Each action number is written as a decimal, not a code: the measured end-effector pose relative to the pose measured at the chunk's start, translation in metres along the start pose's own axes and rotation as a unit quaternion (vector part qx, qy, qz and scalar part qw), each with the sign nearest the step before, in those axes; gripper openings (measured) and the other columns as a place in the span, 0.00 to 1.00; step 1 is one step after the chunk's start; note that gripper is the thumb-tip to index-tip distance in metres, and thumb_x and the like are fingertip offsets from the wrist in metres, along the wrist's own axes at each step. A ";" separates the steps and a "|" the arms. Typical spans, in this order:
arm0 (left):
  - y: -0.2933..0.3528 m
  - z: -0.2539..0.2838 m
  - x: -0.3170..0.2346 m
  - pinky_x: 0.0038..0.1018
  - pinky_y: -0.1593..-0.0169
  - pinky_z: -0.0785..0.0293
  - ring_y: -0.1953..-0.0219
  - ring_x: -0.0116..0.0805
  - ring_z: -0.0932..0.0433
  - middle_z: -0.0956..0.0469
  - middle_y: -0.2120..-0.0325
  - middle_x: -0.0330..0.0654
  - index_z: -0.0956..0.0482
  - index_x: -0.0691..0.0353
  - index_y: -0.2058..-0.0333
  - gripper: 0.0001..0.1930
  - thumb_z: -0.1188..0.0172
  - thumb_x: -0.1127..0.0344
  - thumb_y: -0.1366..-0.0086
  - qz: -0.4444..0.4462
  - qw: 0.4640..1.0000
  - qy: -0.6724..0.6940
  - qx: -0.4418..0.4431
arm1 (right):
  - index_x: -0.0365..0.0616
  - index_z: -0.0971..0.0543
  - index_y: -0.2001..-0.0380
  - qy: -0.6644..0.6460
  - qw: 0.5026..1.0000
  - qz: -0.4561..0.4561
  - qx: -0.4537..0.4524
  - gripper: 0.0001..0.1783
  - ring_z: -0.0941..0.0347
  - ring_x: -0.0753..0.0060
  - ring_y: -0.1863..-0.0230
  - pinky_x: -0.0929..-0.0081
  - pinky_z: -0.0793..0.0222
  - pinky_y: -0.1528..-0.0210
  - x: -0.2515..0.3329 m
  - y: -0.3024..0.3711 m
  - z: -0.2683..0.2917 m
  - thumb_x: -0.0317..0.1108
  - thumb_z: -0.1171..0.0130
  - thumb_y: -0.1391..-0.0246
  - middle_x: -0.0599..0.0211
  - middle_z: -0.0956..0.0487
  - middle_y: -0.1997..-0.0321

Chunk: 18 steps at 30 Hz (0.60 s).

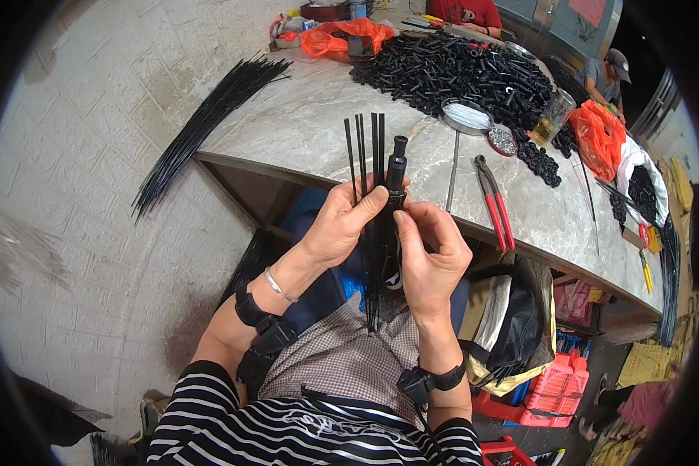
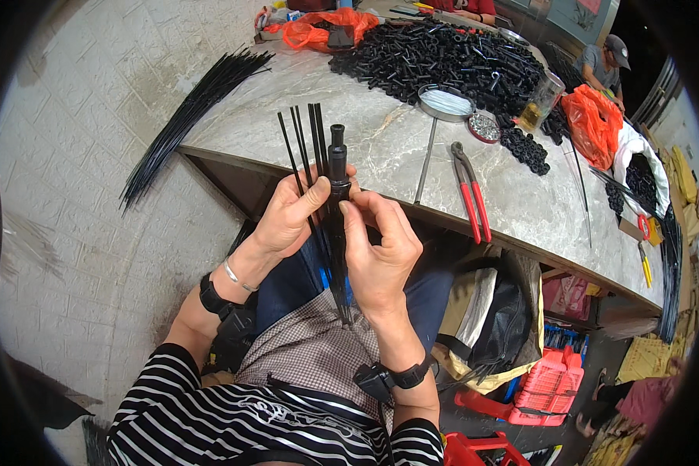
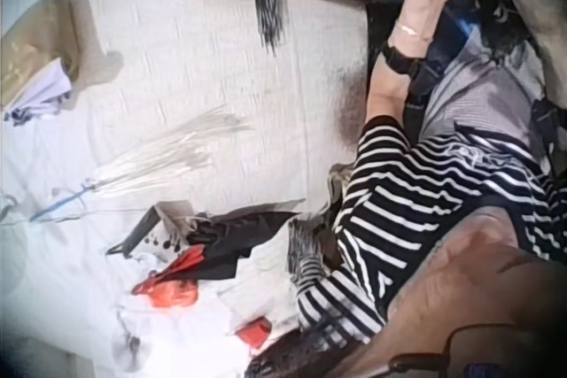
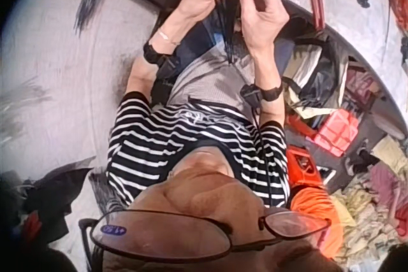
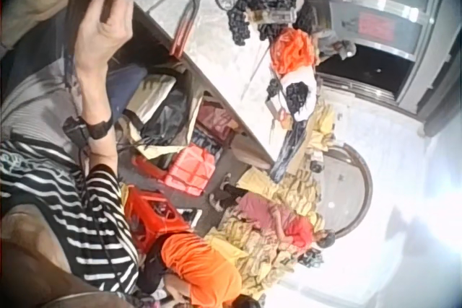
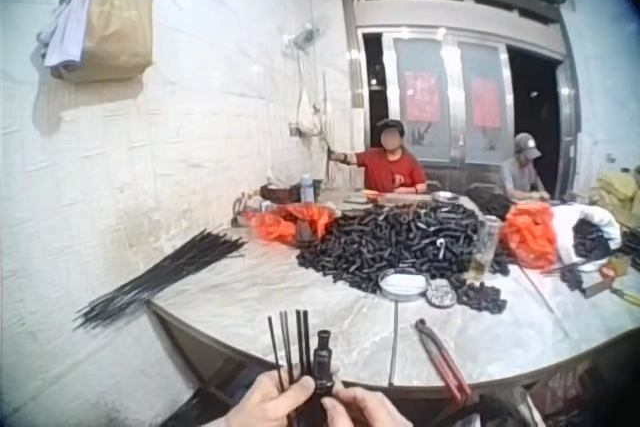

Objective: Assembling umbrella frames by sliding spokes into a central hub and securing components.

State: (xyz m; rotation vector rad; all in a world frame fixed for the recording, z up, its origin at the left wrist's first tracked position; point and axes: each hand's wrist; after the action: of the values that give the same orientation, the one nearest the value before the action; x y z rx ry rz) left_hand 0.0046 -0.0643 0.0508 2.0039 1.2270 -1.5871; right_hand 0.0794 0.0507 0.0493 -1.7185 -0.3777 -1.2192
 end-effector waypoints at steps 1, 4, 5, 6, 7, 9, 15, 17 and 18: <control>0.000 0.001 0.003 0.23 0.48 0.32 0.56 0.23 0.27 0.24 0.58 0.38 0.27 0.67 0.52 0.15 0.50 0.65 0.32 -0.006 1.000 -0.001 -0.007 | 0.34 0.22 0.66 0.020 1.000 0.022 -0.002 0.08 0.24 0.81 0.67 0.84 0.29 0.64 0.000 -0.001 0.001 0.19 0.38 0.53 0.67 0.20 0.68; 0.000 0.000 0.003 0.25 0.49 0.31 0.56 0.26 0.26 0.23 0.60 0.41 0.28 0.68 0.51 0.16 0.50 0.63 0.32 -0.019 1.000 -0.016 -0.014 | 0.34 0.22 0.66 0.048 0.998 0.045 -0.008 0.09 0.21 0.75 0.68 0.80 0.27 0.64 0.002 -0.002 0.002 0.19 0.38 0.54 0.62 0.20 0.68; 0.000 -0.002 0.002 0.27 0.49 0.30 0.57 0.28 0.24 0.22 0.61 0.43 0.29 0.69 0.50 0.18 0.49 0.61 0.32 -0.027 0.999 -0.030 -0.014 | 0.34 0.22 0.66 0.055 0.997 0.048 -0.011 0.09 0.21 0.74 0.68 0.81 0.27 0.64 0.002 -0.002 0.002 0.19 0.38 0.54 0.62 0.20 0.68; 0.000 -0.003 0.001 0.27 0.49 0.30 0.57 0.28 0.24 0.22 0.61 0.43 0.29 0.69 0.50 0.18 0.49 0.61 0.32 -0.026 0.999 -0.031 -0.014 | 0.34 0.22 0.66 0.054 0.997 0.047 -0.012 0.09 0.21 0.74 0.68 0.81 0.27 0.64 0.003 -0.001 0.003 0.19 0.38 0.54 0.62 0.20 0.68; 0.000 -0.004 0.000 0.27 0.49 0.29 0.56 0.29 0.24 0.22 0.60 0.43 0.29 0.69 0.50 0.18 0.50 0.61 0.32 -0.021 0.999 -0.026 -0.007 | 0.34 0.22 0.66 0.050 0.998 0.035 -0.015 0.09 0.21 0.74 0.68 0.80 0.27 0.64 0.003 -0.001 0.003 0.19 0.38 0.54 0.61 0.20 0.68; 0.001 -0.003 0.000 0.27 0.49 0.29 0.56 0.29 0.24 0.22 0.60 0.43 0.29 0.69 0.51 0.17 0.50 0.62 0.32 -0.016 1.000 -0.019 -0.002 | 0.34 0.22 0.66 0.048 0.998 0.023 -0.016 0.09 0.21 0.75 0.68 0.80 0.27 0.65 0.006 0.001 0.001 0.19 0.38 0.54 0.61 0.20 0.68; 0.004 -0.002 0.000 0.27 0.48 0.29 0.56 0.30 0.24 0.23 0.59 0.44 0.29 0.68 0.50 0.17 0.51 0.63 0.31 -0.025 1.000 -0.009 0.002 | 0.34 0.21 0.67 0.053 0.997 0.058 -0.012 0.08 0.22 0.75 0.69 0.81 0.27 0.66 0.006 0.002 -0.001 0.19 0.38 0.54 0.62 0.21 0.70; 0.005 -0.002 0.000 0.28 0.48 0.29 0.55 0.30 0.24 0.24 0.57 0.44 0.29 0.68 0.50 0.16 0.51 0.63 0.32 -0.026 1.000 -0.003 -0.002 | 0.34 0.21 0.67 0.073 0.995 0.070 0.000 0.08 0.23 0.73 0.70 0.80 0.28 0.67 0.008 0.002 0.000 0.18 0.39 0.54 0.61 0.21 0.70; 0.005 -0.001 0.000 0.28 0.48 0.29 0.55 0.30 0.24 0.24 0.57 0.44 0.29 0.68 0.50 0.16 0.51 0.63 0.32 -0.026 1.000 -0.003 -0.002 | 0.34 0.21 0.67 0.073 0.995 0.070 -0.001 0.08 0.23 0.73 0.70 0.80 0.28 0.67 0.008 0.002 0.000 0.18 0.39 0.54 0.61 0.21 0.70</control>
State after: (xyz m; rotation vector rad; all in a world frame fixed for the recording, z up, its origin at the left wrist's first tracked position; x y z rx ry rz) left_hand 0.0088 -0.0660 0.0497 1.9785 1.2882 -1.6120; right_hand 0.0843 0.0477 0.0546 -1.6178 -0.1664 -1.2332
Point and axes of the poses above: each hand's wrist, its own y-axis away from the middle knuckle, its own z-axis out of the back of the hand, x = y × z
